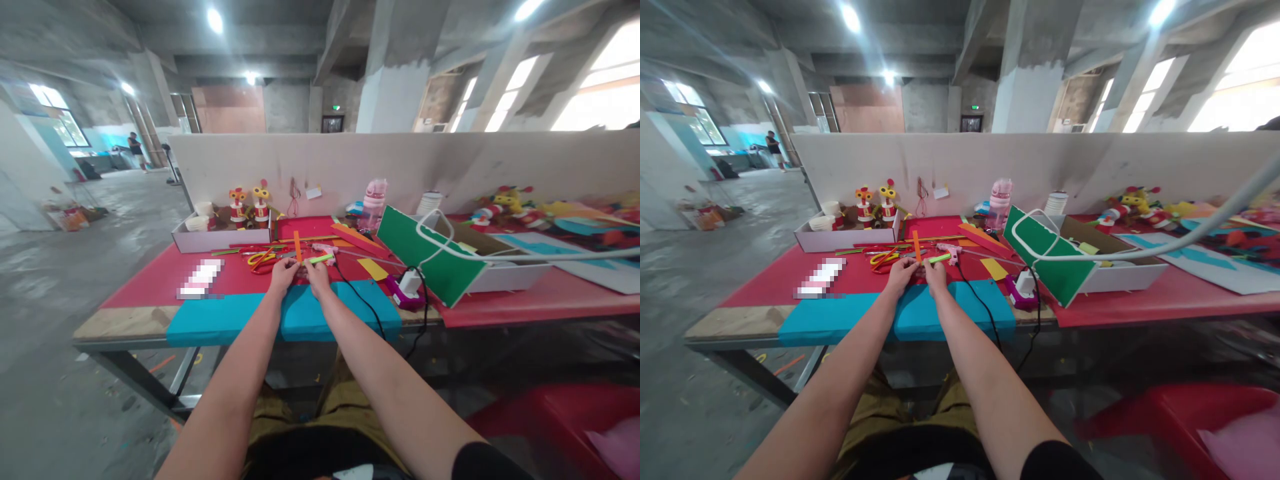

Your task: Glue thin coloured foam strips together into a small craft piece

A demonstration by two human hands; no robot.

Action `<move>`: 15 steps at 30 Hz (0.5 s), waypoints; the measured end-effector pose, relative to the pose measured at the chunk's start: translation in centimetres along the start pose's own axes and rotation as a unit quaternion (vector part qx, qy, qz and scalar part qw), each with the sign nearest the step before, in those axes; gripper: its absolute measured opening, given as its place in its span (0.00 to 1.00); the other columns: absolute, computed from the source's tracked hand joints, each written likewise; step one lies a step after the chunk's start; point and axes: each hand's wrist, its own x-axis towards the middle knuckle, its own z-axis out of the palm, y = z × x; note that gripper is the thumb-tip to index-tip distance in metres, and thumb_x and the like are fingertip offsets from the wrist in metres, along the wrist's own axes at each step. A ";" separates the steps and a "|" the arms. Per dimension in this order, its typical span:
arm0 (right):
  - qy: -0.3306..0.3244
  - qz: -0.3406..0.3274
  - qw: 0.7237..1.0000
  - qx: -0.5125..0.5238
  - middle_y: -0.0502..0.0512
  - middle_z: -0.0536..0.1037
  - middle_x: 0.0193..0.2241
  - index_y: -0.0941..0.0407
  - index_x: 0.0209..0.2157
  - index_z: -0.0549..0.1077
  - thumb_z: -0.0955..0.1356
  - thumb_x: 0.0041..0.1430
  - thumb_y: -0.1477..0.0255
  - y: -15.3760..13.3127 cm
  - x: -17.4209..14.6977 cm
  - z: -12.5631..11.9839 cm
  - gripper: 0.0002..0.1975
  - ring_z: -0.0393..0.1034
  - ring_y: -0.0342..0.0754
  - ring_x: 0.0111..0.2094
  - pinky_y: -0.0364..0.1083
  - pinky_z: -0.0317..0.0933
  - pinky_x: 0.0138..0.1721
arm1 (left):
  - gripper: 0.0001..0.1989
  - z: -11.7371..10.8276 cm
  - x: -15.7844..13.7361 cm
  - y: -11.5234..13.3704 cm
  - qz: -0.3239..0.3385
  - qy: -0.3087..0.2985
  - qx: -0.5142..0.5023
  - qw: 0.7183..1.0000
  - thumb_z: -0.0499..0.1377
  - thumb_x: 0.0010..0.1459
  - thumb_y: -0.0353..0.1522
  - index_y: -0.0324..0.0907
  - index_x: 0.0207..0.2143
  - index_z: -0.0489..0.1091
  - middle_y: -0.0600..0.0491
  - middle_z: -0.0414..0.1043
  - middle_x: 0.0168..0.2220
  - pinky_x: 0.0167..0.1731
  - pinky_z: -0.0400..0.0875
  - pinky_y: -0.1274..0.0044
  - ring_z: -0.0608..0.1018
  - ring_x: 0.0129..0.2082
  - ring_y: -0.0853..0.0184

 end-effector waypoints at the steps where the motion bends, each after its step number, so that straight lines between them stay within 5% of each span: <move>1: -0.001 -0.001 1.000 0.001 0.52 0.77 0.21 0.54 0.26 0.67 0.71 0.48 0.60 0.0 0.0 0.0 0.13 0.77 0.53 0.29 0.50 0.72 0.32 | 0.12 0.0 0.0 0.0 0.001 -0.001 0.000 1.000 0.68 0.41 0.37 0.40 0.25 0.72 0.55 0.72 0.24 0.29 0.69 0.77 0.73 0.25 0.69; 15: -0.006 0.001 1.000 0.007 0.52 0.77 0.20 0.54 0.26 0.67 0.71 0.48 0.61 -0.3 -0.2 0.0 0.13 0.76 0.52 0.26 0.49 0.72 0.31 | 0.13 0.0 -0.2 0.2 -0.004 -0.005 0.000 1.000 0.68 0.40 0.38 0.40 0.26 0.71 0.54 0.71 0.24 0.28 0.69 0.77 0.72 0.25 0.69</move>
